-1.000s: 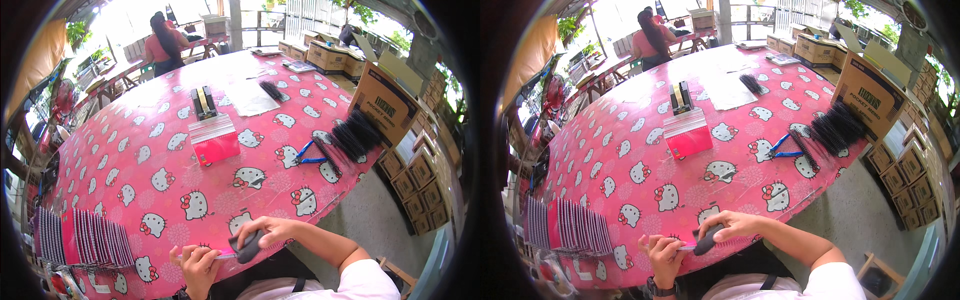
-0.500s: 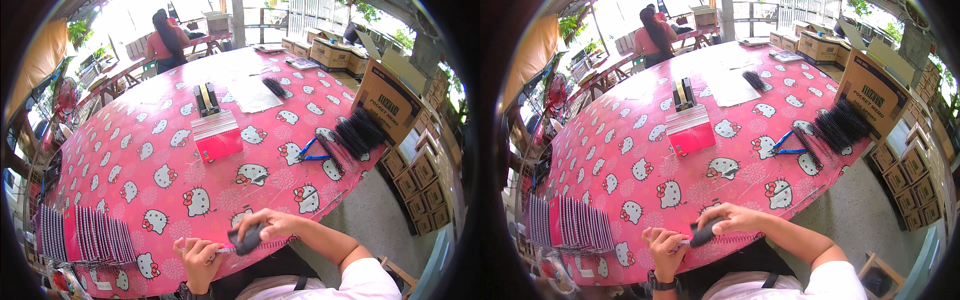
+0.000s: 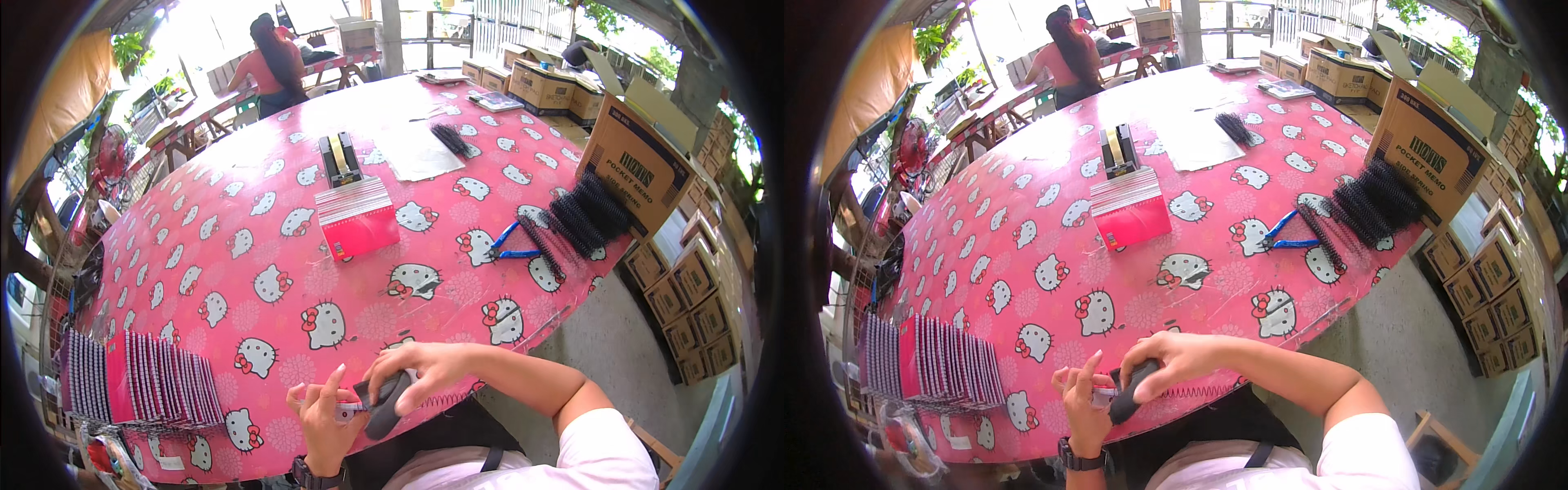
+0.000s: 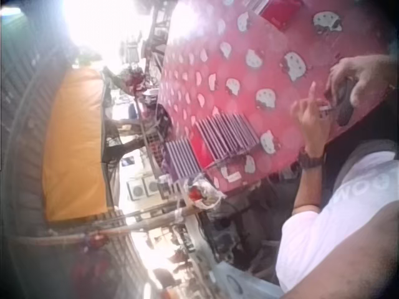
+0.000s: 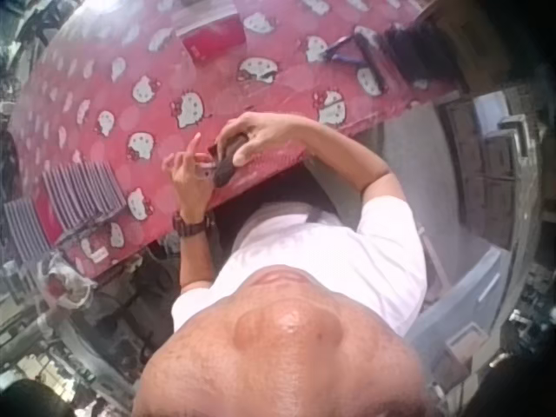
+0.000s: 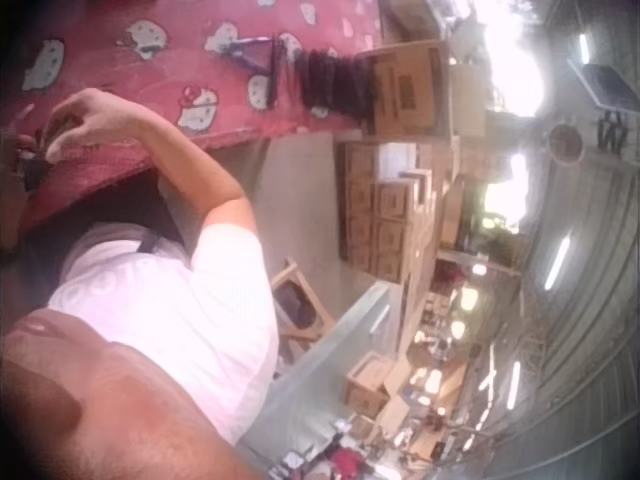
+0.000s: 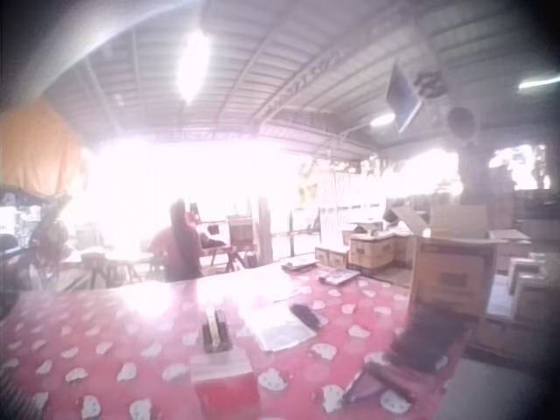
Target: The person repeatedly picks up a pink notebook and a black spiral binding, inserts the binding into the notebook spine, and places the finished unit on a growing stack. The person works at a table with a Hello Kitty tablecloth in an open-air workshop.
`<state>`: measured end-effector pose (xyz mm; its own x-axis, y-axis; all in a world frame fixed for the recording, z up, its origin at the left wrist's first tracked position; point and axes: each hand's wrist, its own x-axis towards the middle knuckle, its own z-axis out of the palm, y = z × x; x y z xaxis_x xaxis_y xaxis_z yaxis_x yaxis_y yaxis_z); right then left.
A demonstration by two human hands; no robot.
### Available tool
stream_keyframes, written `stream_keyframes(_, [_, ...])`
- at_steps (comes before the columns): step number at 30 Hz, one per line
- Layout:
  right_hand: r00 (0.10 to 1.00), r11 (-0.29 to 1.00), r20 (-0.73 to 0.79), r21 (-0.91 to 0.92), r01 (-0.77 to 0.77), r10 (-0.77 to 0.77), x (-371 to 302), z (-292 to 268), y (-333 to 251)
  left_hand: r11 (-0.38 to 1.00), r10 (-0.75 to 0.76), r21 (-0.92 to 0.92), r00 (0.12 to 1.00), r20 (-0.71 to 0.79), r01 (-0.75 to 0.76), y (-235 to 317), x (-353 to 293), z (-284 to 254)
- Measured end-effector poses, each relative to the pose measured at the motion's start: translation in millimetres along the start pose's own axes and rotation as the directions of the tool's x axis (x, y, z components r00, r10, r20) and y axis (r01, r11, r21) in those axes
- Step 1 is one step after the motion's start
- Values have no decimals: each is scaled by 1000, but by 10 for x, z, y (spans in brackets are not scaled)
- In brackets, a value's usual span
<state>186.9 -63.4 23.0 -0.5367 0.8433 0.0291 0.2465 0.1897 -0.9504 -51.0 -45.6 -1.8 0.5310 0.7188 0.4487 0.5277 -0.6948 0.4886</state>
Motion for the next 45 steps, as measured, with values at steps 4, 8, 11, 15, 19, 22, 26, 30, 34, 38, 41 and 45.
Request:
stream_keyframes(4, [981, 928, -107, -322, -188, 162, 49, -119, 125, 992, 2, 127, 1000, -16, 0, 12, 89, -212])
stream_keyframes(8, [996, 999, -82, 29, 42, -39, 63, -12, 43, 988, -140, -69, 990, -11, 139, -274, 74, -364])
stream_keyframes(11, [986, 971, -138, -205, -123, 96, 159, -54, 230, 903, -258, -347, 966, 34, 253, -328, 9, -282])
stream_keyframes(15, [998, 893, 64, 447, -43, 16, 27, -109, 109, 812, -242, -553, 970, -27, 187, -345, -4, -125])
stream_keyframes(19, [985, 985, -55, -45, -168, 165, 74, -219, 203, 805, -235, -570, 971, -50, 165, -342, 7, 11])
stream_keyframes(22, [999, 991, -43, 129, 26, -21, 99, -154, 111, 865, -203, -485, 973, -107, 127, -380, 15, 77])
stream_keyframes(26, [978, 950, -197, -289, -121, 65, 214, -250, 242, 752, -312, -632, 945, -95, 185, -345, 46, 115])
stream_keyframes(30, [977, 954, -83, 247, -173, 199, 188, -199, 191, 613, -392, -748, 920, -9, 254, -333, 34, 114])
stream_keyframes(34, [985, 956, -165, 292, -7, 58, 120, -280, 300, 804, -280, -556, 959, -40, 211, -386, -2, 73])
stream_keyframes(38, [994, 981, -79, 184, -61, 76, 103, -123, 293, 700, -306, -654, 948, 87, 286, -347, 53, 28])
stream_keyframes(41, [995, 933, -56, 355, -56, 81, 96, -160, 330, 569, -357, -748, 922, 150, 342, -325, 43, 66])
stream_keyframes(45, [992, 966, -18, 227, -121, 129, 131, -185, 262, 519, -350, -797, 927, 131, 308, -367, 41, 150])
